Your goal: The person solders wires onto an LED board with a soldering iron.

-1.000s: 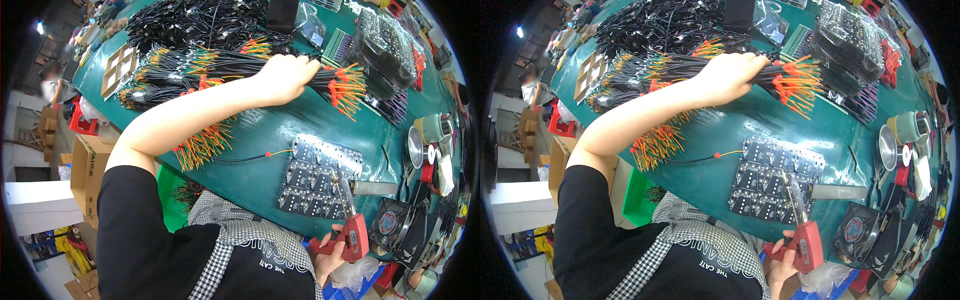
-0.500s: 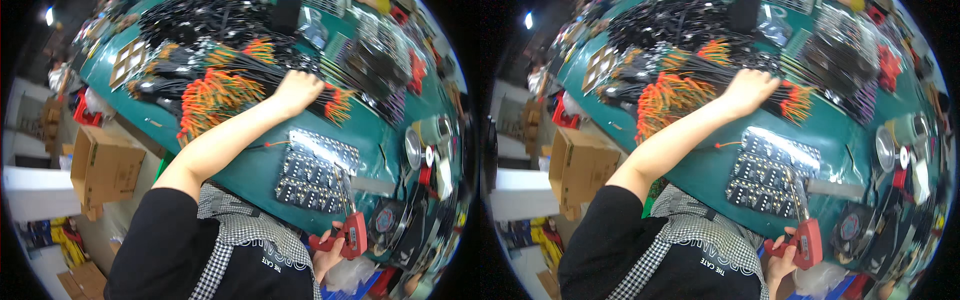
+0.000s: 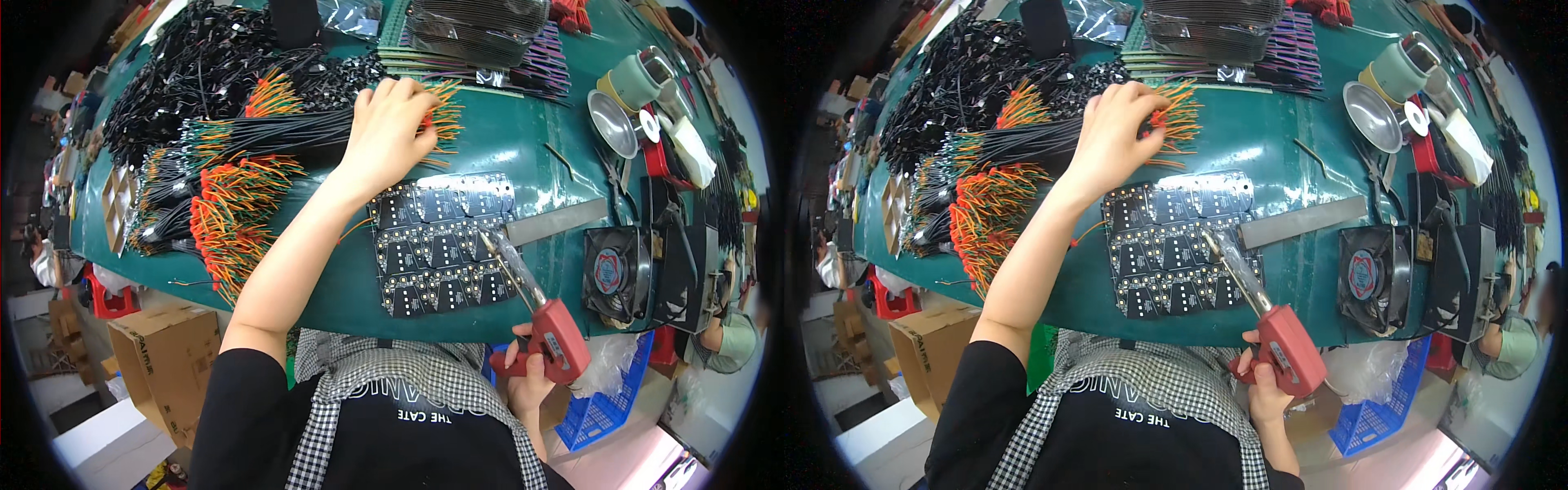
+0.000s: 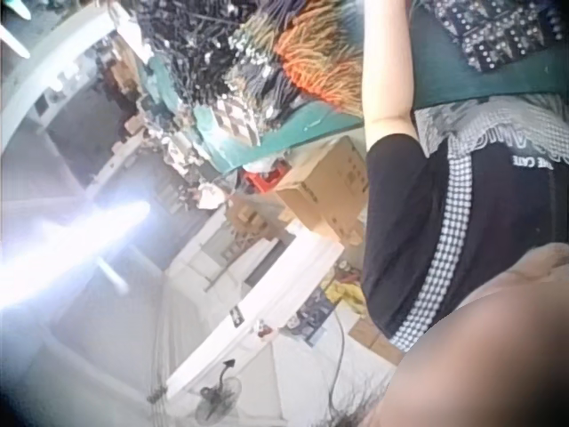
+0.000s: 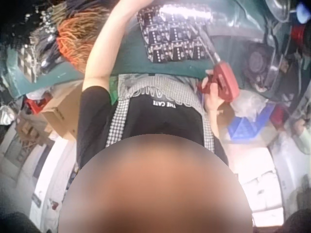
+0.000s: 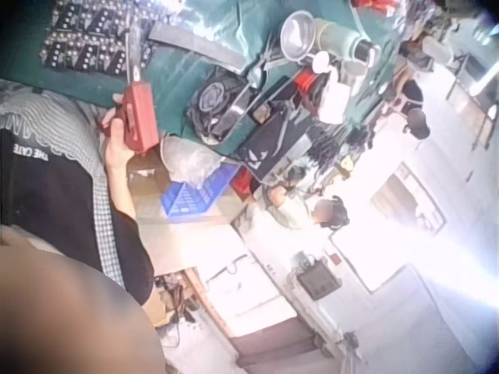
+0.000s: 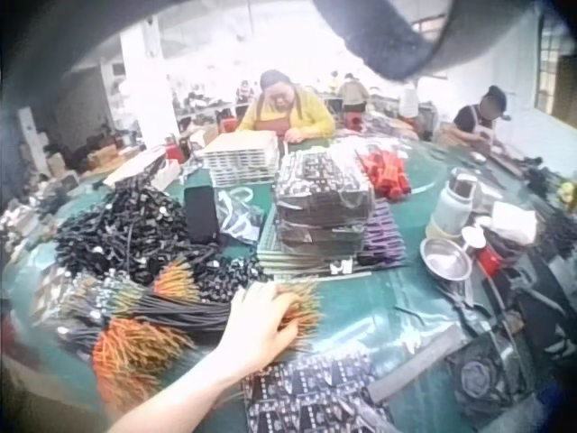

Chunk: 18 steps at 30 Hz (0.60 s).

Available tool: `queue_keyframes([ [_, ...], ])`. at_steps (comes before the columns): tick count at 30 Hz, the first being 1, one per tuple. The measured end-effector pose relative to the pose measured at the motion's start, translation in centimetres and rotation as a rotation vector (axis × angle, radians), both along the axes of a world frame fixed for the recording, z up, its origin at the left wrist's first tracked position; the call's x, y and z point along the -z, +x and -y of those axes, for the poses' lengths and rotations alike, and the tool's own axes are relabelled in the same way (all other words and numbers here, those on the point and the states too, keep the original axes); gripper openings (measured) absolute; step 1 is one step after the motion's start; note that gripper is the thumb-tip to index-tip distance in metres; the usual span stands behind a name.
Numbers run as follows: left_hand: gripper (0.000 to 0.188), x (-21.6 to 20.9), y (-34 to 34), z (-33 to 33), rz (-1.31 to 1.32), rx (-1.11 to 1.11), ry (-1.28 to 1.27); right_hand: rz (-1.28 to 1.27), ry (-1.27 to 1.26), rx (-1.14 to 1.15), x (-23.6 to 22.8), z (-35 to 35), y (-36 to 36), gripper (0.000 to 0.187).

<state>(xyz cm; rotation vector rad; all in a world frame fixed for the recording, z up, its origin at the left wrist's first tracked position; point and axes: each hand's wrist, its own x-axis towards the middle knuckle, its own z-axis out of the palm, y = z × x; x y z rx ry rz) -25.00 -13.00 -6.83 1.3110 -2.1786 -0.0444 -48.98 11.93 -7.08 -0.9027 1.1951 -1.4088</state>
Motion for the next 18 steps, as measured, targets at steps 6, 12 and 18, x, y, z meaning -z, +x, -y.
queue_keyframes([
  [6,0.011,0.4,-1.4,2.0,-0.119,-0.126,0.131,0.022,0.037,0.068,-0.3,0.2,0.2,0.056],
  [12,0.015,-1.8,0.7,-2.2,-0.783,0.097,0.55,-0.042,0.003,0.049,0.4,0.0,0.0,0.061],
  [18,0.007,-1.3,2.6,-9.8,-0.627,-0.172,0.977,-0.02,0.131,-0.023,0.6,-0.1,0.8,0.067],
])
